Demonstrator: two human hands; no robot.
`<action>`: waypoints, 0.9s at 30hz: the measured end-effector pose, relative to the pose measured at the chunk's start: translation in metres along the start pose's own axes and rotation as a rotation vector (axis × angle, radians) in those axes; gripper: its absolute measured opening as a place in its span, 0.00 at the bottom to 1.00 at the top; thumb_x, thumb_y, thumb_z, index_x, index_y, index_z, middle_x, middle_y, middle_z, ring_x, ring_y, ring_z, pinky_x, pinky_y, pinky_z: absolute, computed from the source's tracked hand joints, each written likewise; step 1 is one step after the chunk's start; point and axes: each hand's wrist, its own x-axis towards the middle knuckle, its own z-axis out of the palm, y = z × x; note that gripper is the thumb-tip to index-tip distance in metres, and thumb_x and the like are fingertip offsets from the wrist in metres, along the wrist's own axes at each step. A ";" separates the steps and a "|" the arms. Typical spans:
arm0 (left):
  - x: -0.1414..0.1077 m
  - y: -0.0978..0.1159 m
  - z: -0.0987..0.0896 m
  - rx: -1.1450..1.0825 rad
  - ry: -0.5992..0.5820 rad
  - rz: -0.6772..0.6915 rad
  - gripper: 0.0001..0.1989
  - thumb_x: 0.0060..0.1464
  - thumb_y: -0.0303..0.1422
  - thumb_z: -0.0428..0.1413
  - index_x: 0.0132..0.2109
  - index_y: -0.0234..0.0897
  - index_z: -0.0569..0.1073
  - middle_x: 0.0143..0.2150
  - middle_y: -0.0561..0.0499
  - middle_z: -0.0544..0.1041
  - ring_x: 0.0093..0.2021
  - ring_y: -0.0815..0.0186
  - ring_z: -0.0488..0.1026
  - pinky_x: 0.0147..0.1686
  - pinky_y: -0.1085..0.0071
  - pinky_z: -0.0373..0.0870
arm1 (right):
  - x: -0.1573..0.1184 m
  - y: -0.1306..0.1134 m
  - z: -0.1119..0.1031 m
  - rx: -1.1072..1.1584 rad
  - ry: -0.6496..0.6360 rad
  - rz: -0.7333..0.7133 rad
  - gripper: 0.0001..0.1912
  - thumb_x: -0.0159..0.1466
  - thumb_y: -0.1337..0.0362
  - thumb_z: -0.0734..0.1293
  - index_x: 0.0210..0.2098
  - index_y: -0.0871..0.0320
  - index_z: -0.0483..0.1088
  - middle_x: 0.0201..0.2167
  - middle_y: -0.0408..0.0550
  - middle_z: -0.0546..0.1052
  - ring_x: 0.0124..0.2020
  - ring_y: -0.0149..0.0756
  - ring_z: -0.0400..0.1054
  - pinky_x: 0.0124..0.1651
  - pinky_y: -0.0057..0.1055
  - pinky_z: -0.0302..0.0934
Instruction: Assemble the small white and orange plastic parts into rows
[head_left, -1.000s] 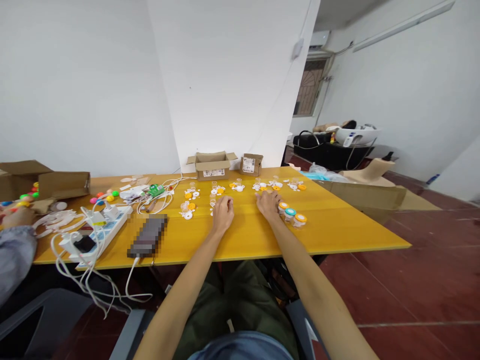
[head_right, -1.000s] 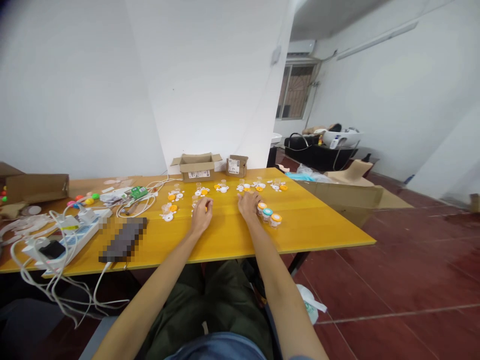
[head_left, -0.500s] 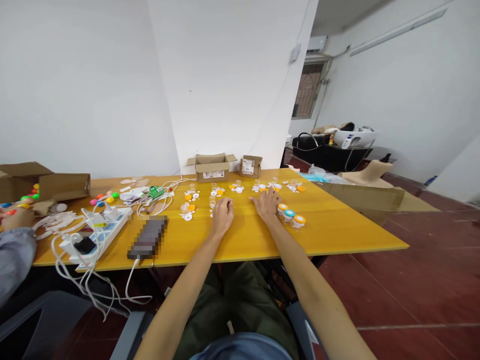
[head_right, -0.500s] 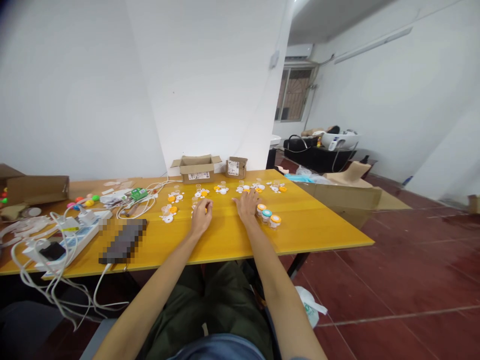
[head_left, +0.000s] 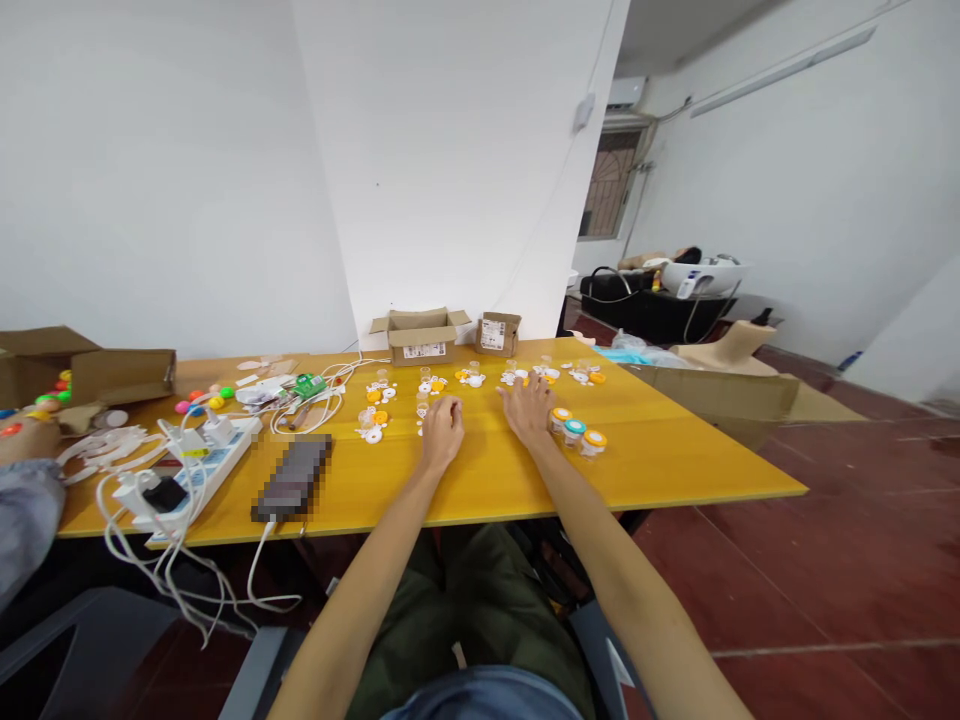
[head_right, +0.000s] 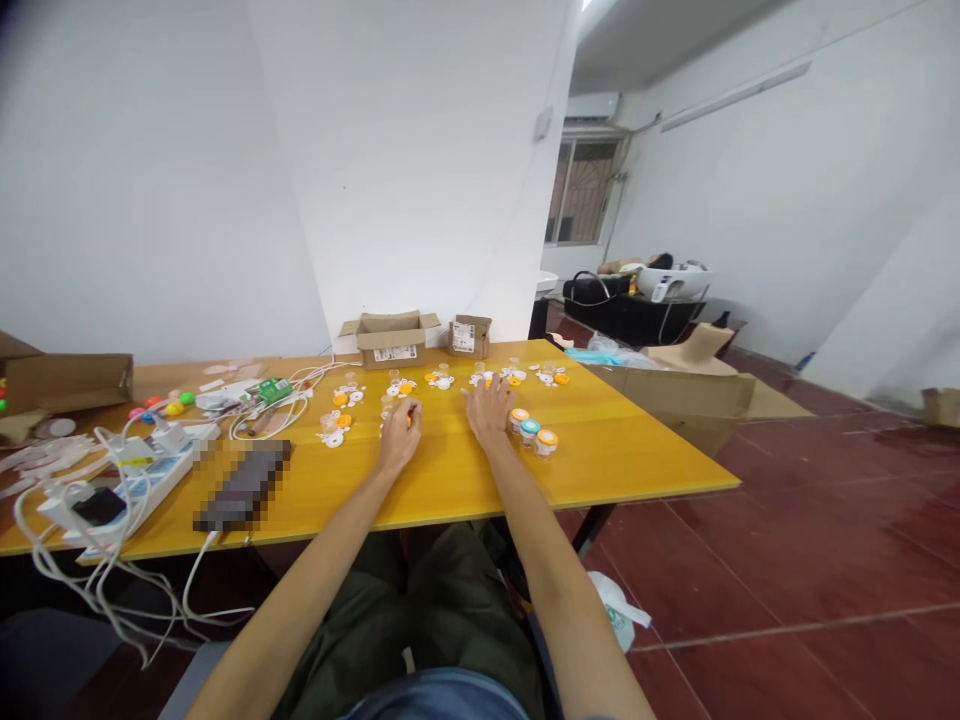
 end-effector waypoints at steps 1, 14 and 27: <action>0.000 0.000 0.000 -0.007 -0.002 -0.001 0.07 0.61 0.30 0.52 0.37 0.42 0.74 0.35 0.49 0.78 0.40 0.60 0.75 0.45 0.65 0.70 | -0.001 -0.001 -0.002 -0.012 0.001 -0.039 0.20 0.71 0.60 0.57 0.55 0.62 0.72 0.62 0.68 0.68 0.62 0.61 0.58 0.59 0.53 0.55; 0.000 0.004 -0.001 -0.022 -0.001 0.011 0.08 0.63 0.30 0.50 0.38 0.42 0.74 0.35 0.49 0.78 0.42 0.60 0.75 0.46 0.65 0.70 | -0.033 -0.013 0.003 0.149 -0.290 -0.590 0.17 0.71 0.68 0.57 0.49 0.59 0.76 0.52 0.57 0.78 0.56 0.44 0.70 0.62 0.40 0.60; -0.001 0.001 -0.001 -0.004 0.006 0.004 0.07 0.62 0.31 0.51 0.38 0.43 0.74 0.34 0.49 0.78 0.38 0.61 0.76 0.43 0.66 0.70 | -0.030 0.006 0.013 0.198 -0.462 -0.328 0.34 0.72 0.45 0.54 0.69 0.60 0.60 0.72 0.59 0.59 0.73 0.45 0.51 0.72 0.41 0.48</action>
